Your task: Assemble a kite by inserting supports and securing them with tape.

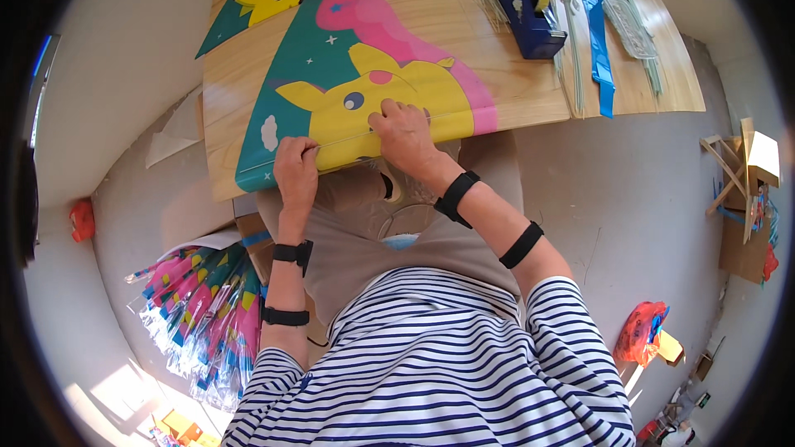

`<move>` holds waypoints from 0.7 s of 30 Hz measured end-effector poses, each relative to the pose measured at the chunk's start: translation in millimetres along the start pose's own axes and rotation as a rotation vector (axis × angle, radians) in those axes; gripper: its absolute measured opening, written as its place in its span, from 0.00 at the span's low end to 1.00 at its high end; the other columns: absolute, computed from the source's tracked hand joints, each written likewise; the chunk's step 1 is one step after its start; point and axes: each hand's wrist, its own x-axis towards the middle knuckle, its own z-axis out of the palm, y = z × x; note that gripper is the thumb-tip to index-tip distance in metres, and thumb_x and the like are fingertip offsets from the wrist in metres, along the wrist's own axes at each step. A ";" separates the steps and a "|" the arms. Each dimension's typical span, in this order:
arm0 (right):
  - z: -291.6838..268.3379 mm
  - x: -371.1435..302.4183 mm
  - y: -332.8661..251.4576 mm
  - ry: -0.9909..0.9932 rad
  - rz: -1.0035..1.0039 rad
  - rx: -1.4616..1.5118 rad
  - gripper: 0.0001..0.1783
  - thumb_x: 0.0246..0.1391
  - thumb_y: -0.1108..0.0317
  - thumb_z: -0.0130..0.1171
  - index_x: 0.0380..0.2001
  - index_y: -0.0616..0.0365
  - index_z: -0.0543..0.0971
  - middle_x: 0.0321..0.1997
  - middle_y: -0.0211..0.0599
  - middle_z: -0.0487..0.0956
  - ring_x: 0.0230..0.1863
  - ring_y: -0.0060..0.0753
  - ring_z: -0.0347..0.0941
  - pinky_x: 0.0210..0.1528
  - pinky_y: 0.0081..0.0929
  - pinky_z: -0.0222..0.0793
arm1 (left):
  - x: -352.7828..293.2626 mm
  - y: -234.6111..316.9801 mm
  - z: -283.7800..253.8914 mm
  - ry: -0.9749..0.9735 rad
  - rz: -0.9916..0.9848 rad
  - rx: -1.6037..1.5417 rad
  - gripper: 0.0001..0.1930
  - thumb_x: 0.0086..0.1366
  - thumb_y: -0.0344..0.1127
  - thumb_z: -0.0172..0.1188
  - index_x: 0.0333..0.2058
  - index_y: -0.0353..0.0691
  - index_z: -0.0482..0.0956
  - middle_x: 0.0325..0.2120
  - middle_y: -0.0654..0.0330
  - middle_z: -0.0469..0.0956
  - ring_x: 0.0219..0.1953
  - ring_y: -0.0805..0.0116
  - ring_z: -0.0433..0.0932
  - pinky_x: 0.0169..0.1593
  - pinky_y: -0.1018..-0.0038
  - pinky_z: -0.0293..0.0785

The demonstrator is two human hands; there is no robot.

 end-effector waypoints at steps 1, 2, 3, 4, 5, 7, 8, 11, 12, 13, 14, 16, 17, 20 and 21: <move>-1.6 0.2 0.1 0.001 0.007 -0.018 0.05 0.38 0.76 0.59 0.24 0.55 0.76 0.30 0.41 0.73 0.34 0.47 0.75 0.31 0.44 0.68 | 1.0 0.9 1.4 -0.001 0.003 -0.007 0.01 0.57 0.25 0.60 0.29 0.37 0.78 0.28 0.55 0.73 0.35 0.52 0.74 0.39 0.61 0.69; -1.3 -0.1 -0.6 0.002 0.015 -0.028 0.06 0.38 0.76 0.59 0.25 0.55 0.76 0.30 0.41 0.73 0.34 0.47 0.75 0.32 0.44 0.68 | 1.7 1.1 1.0 -0.003 0.004 -0.008 0.01 0.57 0.24 0.59 0.29 0.37 0.78 0.28 0.55 0.73 0.35 0.52 0.74 0.39 0.61 0.69; -1.6 -0.7 -0.7 0.001 0.020 -0.038 0.06 0.38 0.75 0.59 0.25 0.55 0.76 0.30 0.40 0.73 0.35 0.46 0.75 0.32 0.43 0.68 | 2.1 1.9 1.9 -0.005 0.004 -0.007 0.01 0.57 0.24 0.59 0.29 0.37 0.77 0.28 0.54 0.73 0.35 0.52 0.74 0.38 0.61 0.69; -2.4 -1.7 -0.4 -0.001 0.026 -0.052 0.06 0.38 0.75 0.59 0.25 0.55 0.76 0.30 0.40 0.73 0.34 0.46 0.75 0.32 0.43 0.68 | 1.9 2.9 3.7 -0.004 0.007 -0.008 0.01 0.57 0.24 0.59 0.29 0.37 0.77 0.28 0.54 0.73 0.35 0.52 0.74 0.39 0.61 0.69; -2.0 -1.9 -1.3 -0.003 0.027 -0.062 0.06 0.37 0.75 0.59 0.24 0.55 0.76 0.30 0.40 0.73 0.34 0.46 0.75 0.32 0.43 0.68 | 1.6 3.7 3.0 -0.001 0.008 -0.003 0.01 0.57 0.24 0.59 0.29 0.37 0.77 0.28 0.54 0.73 0.35 0.52 0.74 0.39 0.61 0.69; -1.2 -1.0 -2.1 -0.004 0.020 -0.070 0.07 0.37 0.75 0.60 0.24 0.55 0.76 0.31 0.40 0.73 0.34 0.45 0.75 0.33 0.42 0.68 | 2.1 4.5 2.4 0.001 0.010 0.006 0.01 0.57 0.24 0.59 0.29 0.37 0.77 0.28 0.54 0.73 0.35 0.52 0.74 0.39 0.61 0.69; 0.4 -1.2 -1.2 -0.002 0.017 -0.068 0.07 0.36 0.75 0.60 0.24 0.55 0.76 0.31 0.40 0.73 0.34 0.45 0.75 0.33 0.42 0.68 | 2.3 4.4 2.7 -0.003 0.014 0.009 0.01 0.57 0.24 0.59 0.29 0.36 0.77 0.28 0.54 0.73 0.35 0.52 0.74 0.39 0.61 0.69; 4.8 -0.9 0.2 -0.008 -0.003 -0.087 0.07 0.37 0.75 0.58 0.25 0.57 0.75 0.31 0.40 0.73 0.35 0.46 0.74 0.34 0.41 0.68 | 2.5 4.1 3.0 -0.017 0.016 0.017 0.01 0.57 0.24 0.60 0.29 0.36 0.78 0.29 0.54 0.73 0.35 0.52 0.74 0.39 0.60 0.69; 5.9 -0.7 -0.3 -0.012 -0.013 -0.096 0.07 0.38 0.75 0.58 0.25 0.57 0.75 0.31 0.41 0.72 0.35 0.46 0.74 0.34 0.42 0.67 | 2.5 4.0 2.6 -0.021 0.015 0.020 0.01 0.57 0.24 0.60 0.29 0.36 0.78 0.29 0.54 0.73 0.35 0.52 0.74 0.39 0.60 0.69; 6.9 -0.9 -0.8 -0.021 -0.014 -0.107 0.07 0.38 0.75 0.58 0.25 0.58 0.75 0.31 0.41 0.72 0.35 0.46 0.74 0.34 0.41 0.67 | 2.4 3.9 2.4 -0.023 0.015 0.026 0.01 0.57 0.24 0.60 0.29 0.36 0.78 0.29 0.54 0.73 0.35 0.52 0.74 0.39 0.60 0.69; 7.0 -0.3 -1.8 -0.030 -0.016 -0.117 0.07 0.38 0.75 0.58 0.25 0.58 0.75 0.31 0.41 0.72 0.36 0.46 0.74 0.35 0.41 0.67 | 2.5 3.9 2.0 -0.024 0.014 0.032 0.01 0.57 0.24 0.60 0.29 0.36 0.78 0.29 0.54 0.73 0.35 0.52 0.74 0.39 0.60 0.69; 7.3 1.3 -3.7 -0.031 -0.033 -0.134 0.07 0.37 0.75 0.58 0.25 0.58 0.75 0.31 0.42 0.73 0.35 0.45 0.74 0.35 0.40 0.67 | 2.6 4.1 1.9 -0.028 0.015 0.039 0.01 0.57 0.24 0.60 0.29 0.36 0.78 0.29 0.54 0.73 0.35 0.52 0.74 0.39 0.60 0.69; 7.8 2.5 -3.9 -0.022 -0.049 -0.141 0.06 0.37 0.76 0.59 0.24 0.58 0.75 0.30 0.41 0.73 0.34 0.45 0.74 0.35 0.39 0.67 | 2.6 4.0 2.0 -0.029 0.016 0.041 0.01 0.57 0.24 0.60 0.29 0.36 0.78 0.29 0.54 0.73 0.35 0.52 0.74 0.39 0.60 0.69; 9.8 4.6 -6.5 -0.011 -0.070 -0.149 0.06 0.36 0.76 0.59 0.23 0.58 0.75 0.29 0.42 0.73 0.33 0.44 0.74 0.35 0.38 0.67 | 2.8 3.8 2.5 -0.033 0.011 0.041 0.01 0.57 0.24 0.60 0.29 0.36 0.78 0.29 0.54 0.73 0.35 0.52 0.74 0.39 0.60 0.69; 10.5 5.0 -7.5 -0.010 -0.072 -0.149 0.06 0.36 0.76 0.59 0.23 0.58 0.75 0.29 0.42 0.73 0.33 0.44 0.73 0.35 0.38 0.67 | 2.8 3.9 2.8 -0.035 0.008 0.040 0.01 0.57 0.24 0.60 0.29 0.36 0.78 0.29 0.54 0.73 0.35 0.52 0.74 0.39 0.60 0.69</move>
